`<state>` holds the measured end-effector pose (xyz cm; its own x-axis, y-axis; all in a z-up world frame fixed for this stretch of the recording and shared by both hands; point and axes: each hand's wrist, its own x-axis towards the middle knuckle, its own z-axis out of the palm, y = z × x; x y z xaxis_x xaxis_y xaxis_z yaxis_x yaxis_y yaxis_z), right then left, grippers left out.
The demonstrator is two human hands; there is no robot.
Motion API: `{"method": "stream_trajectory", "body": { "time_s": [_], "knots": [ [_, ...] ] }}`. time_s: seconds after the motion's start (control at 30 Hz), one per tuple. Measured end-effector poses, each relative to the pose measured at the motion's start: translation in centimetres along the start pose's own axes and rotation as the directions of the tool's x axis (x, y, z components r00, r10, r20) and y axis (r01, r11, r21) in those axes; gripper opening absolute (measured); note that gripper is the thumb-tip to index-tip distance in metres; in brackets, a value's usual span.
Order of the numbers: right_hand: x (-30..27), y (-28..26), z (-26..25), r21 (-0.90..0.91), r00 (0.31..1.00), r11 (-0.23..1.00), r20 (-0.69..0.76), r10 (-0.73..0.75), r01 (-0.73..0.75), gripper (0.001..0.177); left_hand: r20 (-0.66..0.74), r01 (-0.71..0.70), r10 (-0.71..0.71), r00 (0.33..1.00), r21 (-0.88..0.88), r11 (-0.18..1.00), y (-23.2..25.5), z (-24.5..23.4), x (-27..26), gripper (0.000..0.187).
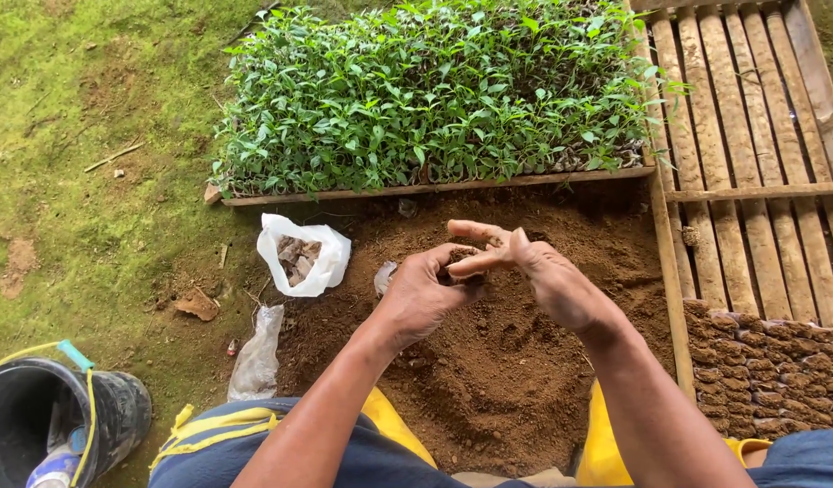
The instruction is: Stapling small plastic bags to create tubes and filling them with soil for planting seedlings.
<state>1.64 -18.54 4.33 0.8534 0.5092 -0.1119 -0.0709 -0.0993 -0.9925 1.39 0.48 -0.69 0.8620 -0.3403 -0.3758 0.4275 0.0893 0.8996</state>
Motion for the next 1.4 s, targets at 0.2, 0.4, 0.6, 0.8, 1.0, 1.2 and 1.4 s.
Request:
{"method": "stream_trajectory", "body": {
  "time_s": [0.2,0.4,0.6,0.8,1.0,1.2,1.4],
  "knots": [
    [0.0,1.0,-0.5,0.001,0.998,0.999,-0.025,-0.053,0.053,0.062,-0.005,-0.038,0.038,0.999,-0.034,0.999,0.8,0.2,-0.3,0.063],
    [-0.2,0.7,-1.1,-0.181,0.992,0.983,-0.114,-0.062,0.041,0.054,-0.046,0.109,-0.1,0.994,0.327,0.939,4.8,2.1,-2.1,0.081],
    [0.3,3.2,-0.5,-0.644,0.994,0.757,0.054,-0.096,0.108,0.057,0.001,0.039,-0.041,0.999,0.278,0.96,2.7,0.2,-0.4,0.092],
    [0.1,2.1,1.1,-0.773,0.996,0.63,0.035,-0.079,0.077,0.039,-0.022,0.031,-0.024,0.999,0.39,0.92,1.1,0.5,0.2,0.089],
    [0.3,1.8,2.6,-0.796,0.999,0.606,0.014,0.029,-0.006,0.015,-0.146,0.224,-0.187,0.971,0.308,0.925,1.5,2.0,0.1,0.1],
    [0.8,2.8,2.9,-0.826,0.998,0.563,0.01,0.067,-0.029,0.014,-0.065,0.176,-0.167,0.984,0.197,0.964,-3.2,-1.7,1.2,0.101],
    [0.5,3.0,2.3,-0.835,0.998,0.549,0.0,0.06,-0.033,0.012,0.055,0.117,-0.123,0.991,0.093,0.989,-4.5,-2.7,1.6,0.104]
  ]
}}
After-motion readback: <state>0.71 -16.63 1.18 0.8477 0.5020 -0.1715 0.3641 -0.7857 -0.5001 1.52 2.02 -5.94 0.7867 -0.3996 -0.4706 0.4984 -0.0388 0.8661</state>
